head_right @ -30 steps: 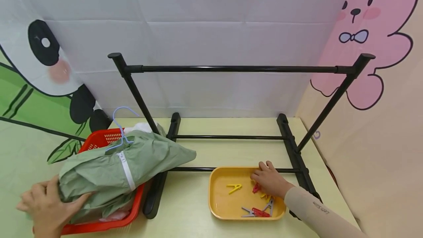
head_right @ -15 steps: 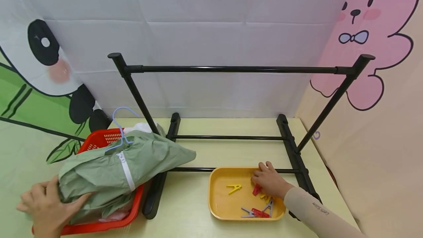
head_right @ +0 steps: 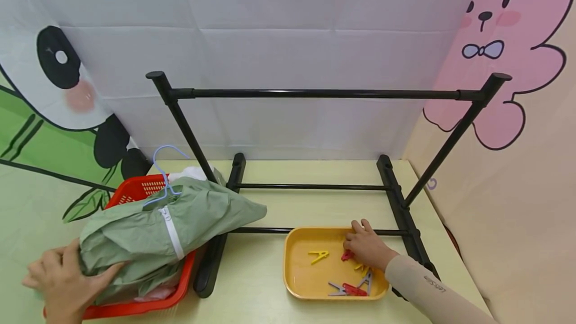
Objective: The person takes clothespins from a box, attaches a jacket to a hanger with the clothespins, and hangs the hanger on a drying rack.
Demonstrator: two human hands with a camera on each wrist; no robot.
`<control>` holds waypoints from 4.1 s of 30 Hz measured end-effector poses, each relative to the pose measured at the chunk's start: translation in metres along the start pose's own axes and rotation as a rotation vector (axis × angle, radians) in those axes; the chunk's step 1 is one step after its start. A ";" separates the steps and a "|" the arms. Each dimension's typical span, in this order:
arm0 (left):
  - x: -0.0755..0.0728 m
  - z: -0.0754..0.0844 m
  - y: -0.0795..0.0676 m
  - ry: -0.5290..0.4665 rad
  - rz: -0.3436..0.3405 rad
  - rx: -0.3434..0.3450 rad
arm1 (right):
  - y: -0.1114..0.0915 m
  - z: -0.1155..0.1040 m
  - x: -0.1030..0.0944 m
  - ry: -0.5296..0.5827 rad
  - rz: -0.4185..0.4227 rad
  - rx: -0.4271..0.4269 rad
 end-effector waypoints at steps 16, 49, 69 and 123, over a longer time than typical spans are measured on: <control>0.001 0.000 0.000 0.009 -0.017 -0.015 | -0.002 0.000 -0.006 0.016 0.025 -0.023; 0.002 -0.003 -0.002 0.008 -0.029 -0.034 | -0.002 0.004 -0.009 0.123 -0.001 -0.016; -0.003 0.001 0.002 0.013 0.008 0.005 | -0.002 0.006 -0.021 0.128 0.038 -0.035; -0.001 0.001 -0.001 0.003 0.014 0.004 | 0.020 0.022 -0.074 0.061 0.248 0.014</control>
Point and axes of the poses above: each hand's wrist, its own y-axis towards the middle knuckle, its own x-axis out of the palm, z = x × y, the point moved 9 cm from there along y, towards the middle knuckle, and after that the axes turned 3 degrees about x, right-handed, at the moved point
